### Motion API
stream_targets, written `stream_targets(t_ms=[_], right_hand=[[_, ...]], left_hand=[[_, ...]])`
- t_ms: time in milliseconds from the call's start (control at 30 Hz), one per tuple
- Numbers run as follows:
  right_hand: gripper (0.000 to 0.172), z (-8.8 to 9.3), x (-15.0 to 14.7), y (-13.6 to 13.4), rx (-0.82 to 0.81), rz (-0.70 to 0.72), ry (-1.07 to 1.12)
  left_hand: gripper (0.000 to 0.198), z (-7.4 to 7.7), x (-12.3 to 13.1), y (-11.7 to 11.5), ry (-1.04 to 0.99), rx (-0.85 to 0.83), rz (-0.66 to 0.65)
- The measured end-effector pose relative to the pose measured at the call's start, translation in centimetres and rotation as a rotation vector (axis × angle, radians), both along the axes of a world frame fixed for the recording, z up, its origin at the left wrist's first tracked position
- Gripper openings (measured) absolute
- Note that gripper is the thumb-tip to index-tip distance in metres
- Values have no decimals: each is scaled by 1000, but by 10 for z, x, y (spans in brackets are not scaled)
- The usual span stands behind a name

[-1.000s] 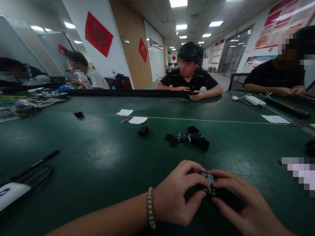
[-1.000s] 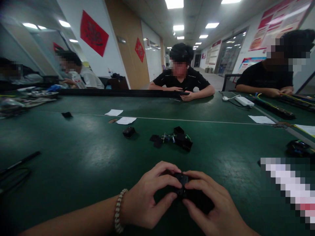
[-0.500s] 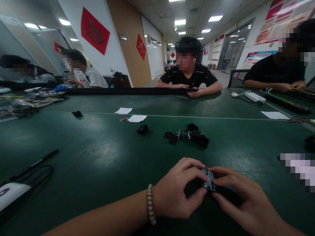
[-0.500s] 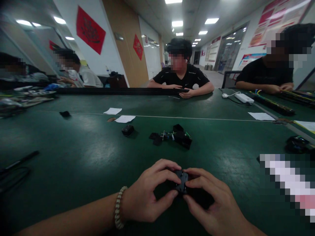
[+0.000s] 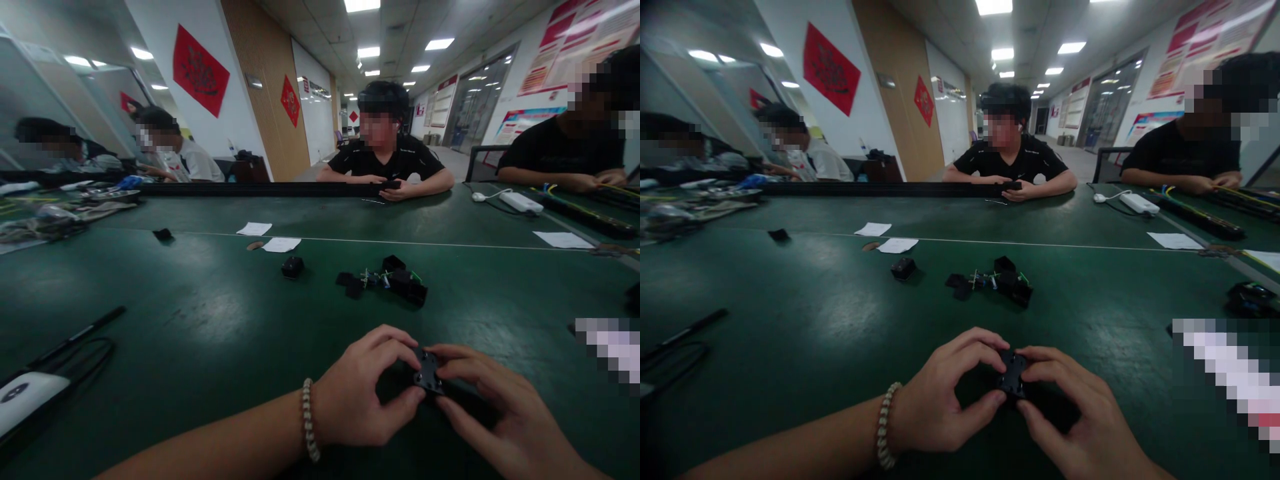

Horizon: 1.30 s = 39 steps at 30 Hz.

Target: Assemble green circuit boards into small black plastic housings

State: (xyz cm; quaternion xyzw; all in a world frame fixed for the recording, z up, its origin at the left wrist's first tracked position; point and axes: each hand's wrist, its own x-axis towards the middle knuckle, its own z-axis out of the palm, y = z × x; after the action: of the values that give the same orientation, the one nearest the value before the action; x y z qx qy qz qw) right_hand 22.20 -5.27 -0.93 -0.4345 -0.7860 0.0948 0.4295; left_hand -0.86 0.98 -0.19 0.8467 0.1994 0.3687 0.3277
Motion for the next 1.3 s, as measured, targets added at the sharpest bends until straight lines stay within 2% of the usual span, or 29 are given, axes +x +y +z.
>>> stream_targets(t_ms=[467, 867, 1033, 1300], right_hand=[[27, 2, -1, 2, 58, 19, -23], [20, 6, -3, 2, 34, -10, 5], [28, 4, -2, 2, 69, -10, -13], [27, 4, -2, 2, 79, 8, -16]], left_hand=[[27, -1, 0, 0, 12, -1, -20], [25, -1, 0, 1, 30, -13, -41], [26, -1, -1, 1, 37, -11, -39], [25, 1, 0, 0, 16, -7, -41]])
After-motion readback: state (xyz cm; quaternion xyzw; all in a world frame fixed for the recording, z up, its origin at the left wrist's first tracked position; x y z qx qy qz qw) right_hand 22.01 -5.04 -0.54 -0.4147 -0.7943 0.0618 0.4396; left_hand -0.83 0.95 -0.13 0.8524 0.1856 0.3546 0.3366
